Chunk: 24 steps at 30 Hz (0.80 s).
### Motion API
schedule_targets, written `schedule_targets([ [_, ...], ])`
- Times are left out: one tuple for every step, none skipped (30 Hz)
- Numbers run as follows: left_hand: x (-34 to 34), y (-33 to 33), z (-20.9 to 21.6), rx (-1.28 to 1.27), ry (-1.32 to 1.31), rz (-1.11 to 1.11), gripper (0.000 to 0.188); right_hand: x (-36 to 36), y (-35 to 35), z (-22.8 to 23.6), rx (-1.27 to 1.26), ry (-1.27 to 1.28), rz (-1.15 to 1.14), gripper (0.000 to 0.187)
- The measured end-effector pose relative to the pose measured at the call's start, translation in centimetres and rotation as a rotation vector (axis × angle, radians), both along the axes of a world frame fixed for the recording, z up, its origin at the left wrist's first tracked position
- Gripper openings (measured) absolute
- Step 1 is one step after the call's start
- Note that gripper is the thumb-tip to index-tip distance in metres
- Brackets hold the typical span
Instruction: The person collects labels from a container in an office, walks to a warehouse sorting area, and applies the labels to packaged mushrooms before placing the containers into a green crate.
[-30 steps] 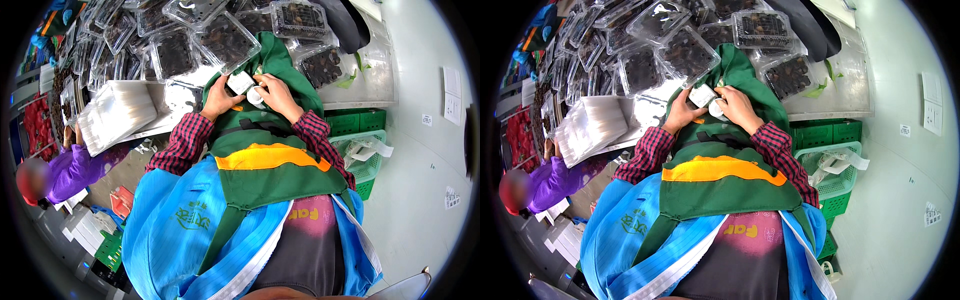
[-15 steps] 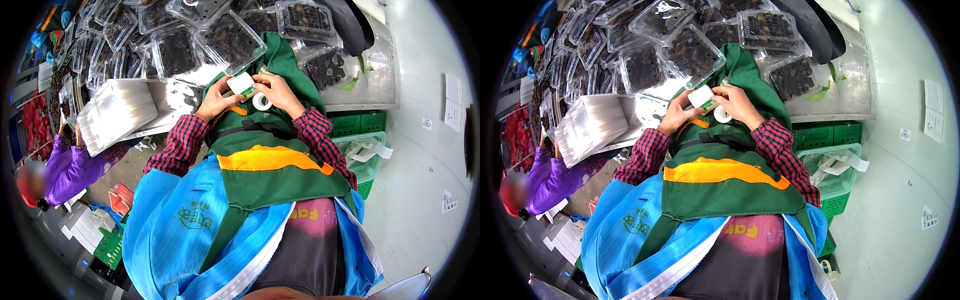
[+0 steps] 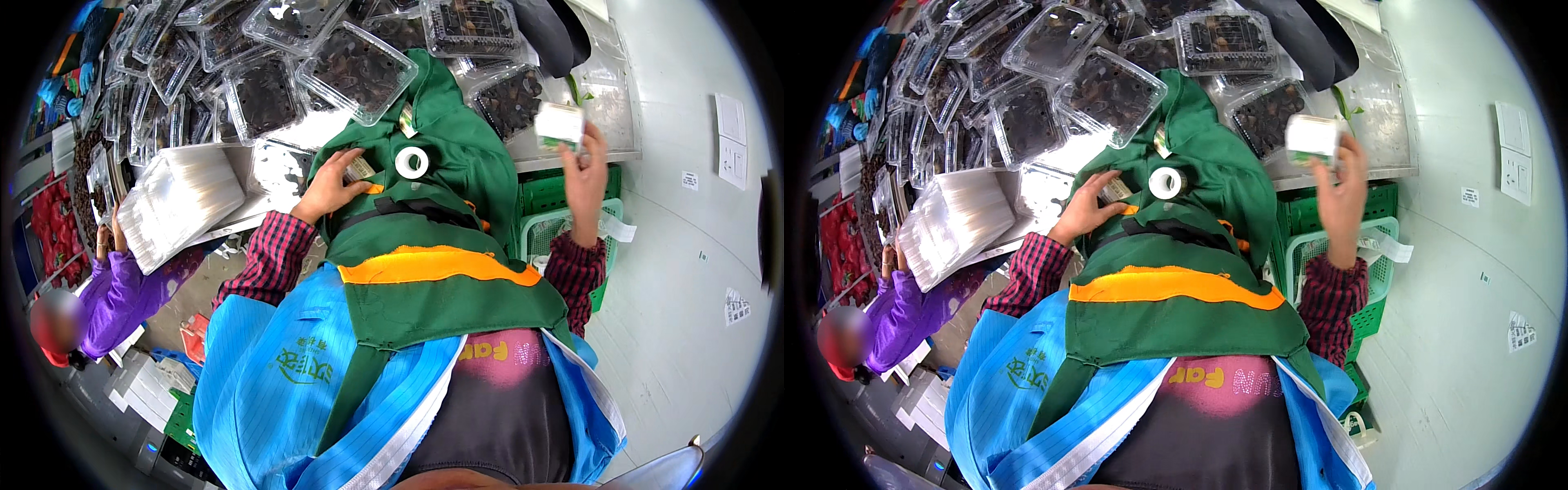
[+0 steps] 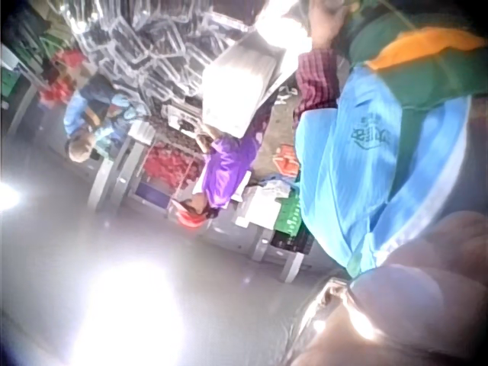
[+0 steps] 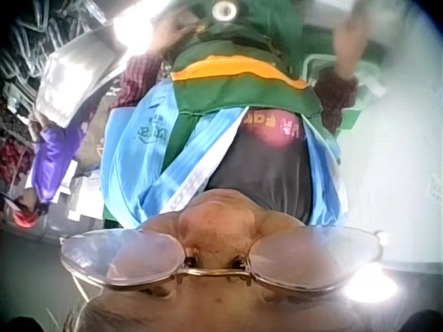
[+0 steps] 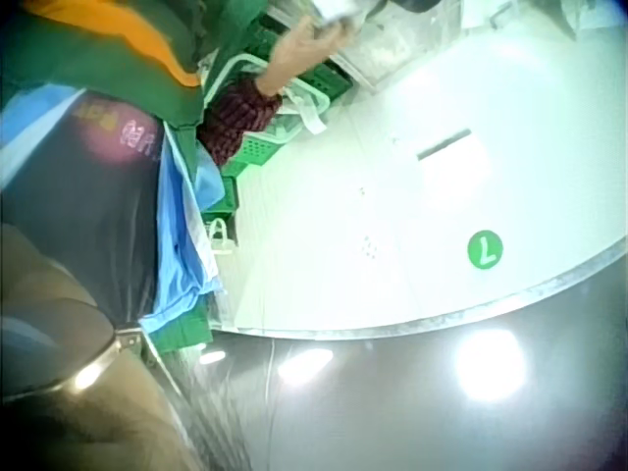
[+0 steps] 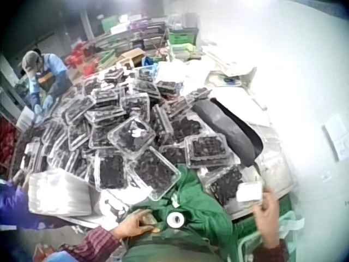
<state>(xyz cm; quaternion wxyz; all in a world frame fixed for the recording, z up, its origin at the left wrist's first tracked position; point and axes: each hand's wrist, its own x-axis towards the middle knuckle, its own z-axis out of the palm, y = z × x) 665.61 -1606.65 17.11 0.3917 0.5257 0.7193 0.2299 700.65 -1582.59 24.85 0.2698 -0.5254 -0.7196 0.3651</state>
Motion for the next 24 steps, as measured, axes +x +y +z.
schedule_targets([
  [0.6, 0.4, 0.1, -0.019, 0.065, -0.029, 0.065, 2.7, 1.6, -2.3, 0.198, -0.157, -0.069, 0.032],
  [1.0, 0.7, 0.0, -0.033, 0.133, -0.059, 0.066, 4.3, 2.7, -4.4, 0.279, -0.268, -0.106, 0.032],
  [0.9, 1.0, -0.3, -0.056, 0.154, -0.092, 0.071, 5.5, 3.7, -6.2, 0.362, -0.378, -0.142, 0.032],
  [0.7, 1.2, -0.5, -0.068, 0.125, -0.069, 0.073, 6.3, 4.2, -7.8, 0.445, -0.486, -0.180, 0.031],
  [0.5, 1.4, -0.6, -0.078, 0.097, -0.046, 0.074, 6.8, 4.4, -9.3, 0.454, -0.548, -0.160, 0.030],
  [0.3, 1.4, -0.5, -0.094, 0.067, -0.021, 0.075, 7.2, 4.4, -10.7, 0.458, -0.612, -0.135, 0.028],
  [0.0, 1.7, -0.1, -0.083, 0.048, -0.010, 0.080, 7.3, 4.5, -11.4, 0.463, -0.672, -0.112, 0.026],
  [-0.1, 1.8, -0.2, -0.039, -0.040, 0.056, 0.081, 5.4, 4.2, -10.0, 0.470, -0.581, -0.070, 0.024],
  [-0.3, 2.1, -0.4, 0.005, -0.127, 0.123, 0.081, 3.1, 3.3, -8.5, 0.476, -0.489, -0.028, 0.023],
  [-0.5, 2.3, -0.6, 0.046, -0.217, 0.187, 0.082, -0.1, 1.8, -6.0, 0.476, -0.402, 0.015, 0.022],
  [-0.5, 2.9, -0.6, -0.008, -0.252, 0.232, 0.085, -4.0, -0.6, -3.1, 0.219, -0.140, 0.143, 0.021],
  [-0.4, 3.0, -1.7, 0.048, -0.358, 0.281, 0.086, -6.9, -2.5, -3.3, 0.214, -0.116, 0.430, 0.023],
  [0.1, 3.4, -1.9, 0.063, -0.382, 0.315, 0.086, -9.4, -4.4, -4.4, 0.078, -0.099, 0.610, 0.022],
  [0.6, 3.6, -1.7, 0.076, -0.405, 0.348, 0.086, -10.7, -5.8, -5.9, -0.062, -0.080, 0.785, 0.022],
  [0.9, 3.4, -1.2, 0.092, -0.394, 0.389, 0.087, -11.2, -5.4, -8.3, 0.051, -0.126, 0.727, 0.022],
  [1.2, 3.1, -0.6, 0.108, -0.384, 0.428, 0.087, -12.0, -4.5, -10.2, 0.164, -0.170, 0.664, 0.021],
  [1.5, 2.4, -0.4, 0.119, -0.373, 0.482, 0.088, -12.4, -3.0, -8.1, 0.040, -0.241, 0.540, 0.026],
  [1.5, 1.5, -0.4, 0.128, -0.312, 0.542, 0.081, -12.4, -2.1, -5.5, -0.047, -0.345, 0.409, 0.037],
  [1.2, 0.3, -0.8, 0.096, -0.284, 0.473, 0.075, -11.0, -0.7, -6.2, 0.131, -0.303, 0.341, 0.042],
  [0.9, -0.6, -0.9, 0.067, -0.255, 0.405, 0.070, -10.3, 0.4, -6.5, 0.312, -0.258, 0.274, 0.047],
  [0.7, -1.5, -0.8, 0.016, -0.125, 0.258, 0.066, -10.0, 0.4, -6.6, 0.268, -0.253, 0.298, 0.049],
  [0.9, -2.0, -0.1, -0.033, 0.005, 0.112, 0.062, -9.9, 0.2, -6.1, 0.224, -0.247, 0.323, 0.051],
  [1.2, -2.1, 0.7, -0.060, -0.033, 0.133, 0.062, -10.0, 0.0, -5.7, 0.180, -0.242, 0.347, 0.053],
  [1.1, -1.8, 1.0, -0.085, -0.105, 0.131, 0.062, -11.1, -0.7, -5.7, 0.234, -0.226, 0.384, 0.056],
])
